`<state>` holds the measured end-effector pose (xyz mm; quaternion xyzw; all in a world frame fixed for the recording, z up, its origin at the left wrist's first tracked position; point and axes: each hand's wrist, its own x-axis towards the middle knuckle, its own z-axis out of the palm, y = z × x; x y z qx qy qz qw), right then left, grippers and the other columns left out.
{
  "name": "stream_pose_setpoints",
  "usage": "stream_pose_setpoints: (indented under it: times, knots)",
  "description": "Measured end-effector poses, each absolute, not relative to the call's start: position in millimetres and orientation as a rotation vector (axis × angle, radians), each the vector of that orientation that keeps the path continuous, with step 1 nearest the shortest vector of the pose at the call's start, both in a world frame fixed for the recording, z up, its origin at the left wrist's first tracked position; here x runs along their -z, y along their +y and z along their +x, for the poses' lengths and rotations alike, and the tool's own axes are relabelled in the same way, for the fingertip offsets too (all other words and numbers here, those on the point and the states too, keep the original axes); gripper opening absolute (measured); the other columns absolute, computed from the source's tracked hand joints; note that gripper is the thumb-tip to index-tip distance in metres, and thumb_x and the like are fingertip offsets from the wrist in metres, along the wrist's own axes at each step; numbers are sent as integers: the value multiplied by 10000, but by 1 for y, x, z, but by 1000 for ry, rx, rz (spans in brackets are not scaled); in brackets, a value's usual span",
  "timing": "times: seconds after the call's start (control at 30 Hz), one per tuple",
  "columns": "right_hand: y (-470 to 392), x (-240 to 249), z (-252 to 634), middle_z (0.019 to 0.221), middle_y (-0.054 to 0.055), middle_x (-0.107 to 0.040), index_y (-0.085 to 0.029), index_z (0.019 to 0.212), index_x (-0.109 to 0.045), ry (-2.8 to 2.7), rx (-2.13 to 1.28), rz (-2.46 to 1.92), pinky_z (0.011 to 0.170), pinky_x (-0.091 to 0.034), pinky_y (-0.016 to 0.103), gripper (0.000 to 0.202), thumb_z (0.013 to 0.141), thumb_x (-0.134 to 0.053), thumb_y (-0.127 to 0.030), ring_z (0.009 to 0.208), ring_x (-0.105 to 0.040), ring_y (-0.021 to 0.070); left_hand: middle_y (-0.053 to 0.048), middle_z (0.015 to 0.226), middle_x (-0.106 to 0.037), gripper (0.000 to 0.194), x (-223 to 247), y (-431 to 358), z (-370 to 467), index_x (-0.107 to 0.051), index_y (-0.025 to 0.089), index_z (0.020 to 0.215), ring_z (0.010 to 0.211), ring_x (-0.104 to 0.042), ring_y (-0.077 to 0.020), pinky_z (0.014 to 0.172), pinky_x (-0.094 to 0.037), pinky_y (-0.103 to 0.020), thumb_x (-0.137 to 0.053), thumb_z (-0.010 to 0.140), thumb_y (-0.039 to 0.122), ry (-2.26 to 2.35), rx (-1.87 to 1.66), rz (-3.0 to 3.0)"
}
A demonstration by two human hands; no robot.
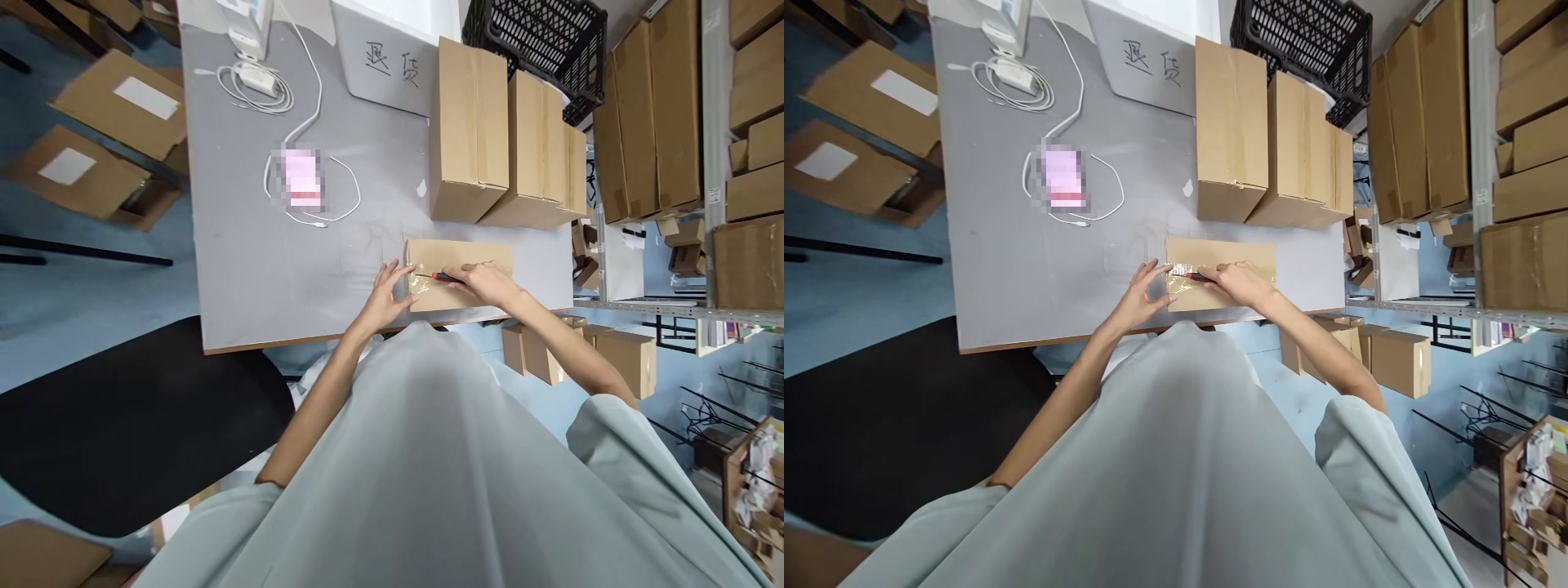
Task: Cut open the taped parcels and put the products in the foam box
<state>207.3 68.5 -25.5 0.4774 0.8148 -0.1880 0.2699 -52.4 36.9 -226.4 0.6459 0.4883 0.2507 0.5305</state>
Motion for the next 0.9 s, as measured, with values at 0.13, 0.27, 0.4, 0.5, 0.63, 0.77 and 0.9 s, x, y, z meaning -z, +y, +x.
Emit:
stream_pose_setpoints:
  times: [0.13,0.27,0.4,0.5,0.63,0.77,0.9]
  knots:
    - [77,25,198,1258,138,-828,-289,1702,-557,2180,475,1225,752,-383,338,507,1254,-398,-468,1033,-779,299,-172,1850,-432,882,228,37,-52,-605,294,1648,1800,-212,-433,1447,-168,-682,-819,912,732,1149,-617,1518]
    - [82,25,192,1256,135,-828,-277,1675,-573,2178,453,1170,748,-387,345,476,1260,-394,-425,1051,-782,294,-146,1817,-490,846,226,39,-52,-618,327,1632,1796,-220,-437,1440,-184,-698,-857,903,683,1126,-632,1499]
    - [84,21,184,1251,153,-830,-253,1645,-584,2150,442,1137,768,-415,346,454,1261,-391,-398,1074,-792,297,-133,1811,-495,830,225,40,-52,-627,339,1621,1786,-247,-435,1428,-229,-701,-869,895,660,1126,-621,1484]
    - [82,18,174,1258,172,-831,-221,1629,-577,2132,412,1121,786,-451,350,434,1254,-379,-314,1101,-808,304,-130,1798,-509,824,225,40,-54,-615,336,1634,1774,-288,-415,1422,-268,-683,-856,906,638,1115,-608,1483]
    - [78,14,159,1290,208,-824,-141,1604,-576,2126,363,1100,794,-495,356,469,1184,-374,-91,1152,-822,300,-117,1781,-533,803,224,41,-58,-581,317,1666,1769,-319,-363,1438,-282,-601,-812,941,573,1087,-594,1498]
    - [79,11,157,1276,214,-838,-106,1562,-614,2133,387,1075,802,-511,357,482,1149,-378,-27,1174,-827,295,-130,1825,-470,818,221,42,-63,-570,302,1679,1796,-255,-356,1441,-277,-574,-806,949,587,1092,-536,1513]
    - [81,11,180,1243,214,-850,-122,1512,-664,2087,367,1103,815,-496,361,480,1125,-407,-1,1187,-828,299,-151,1868,-394,841,216,40,-65,-553,303,1702,1809,-209,-363,1434,-284,-591,-782,964,636,1128,-492,1506]
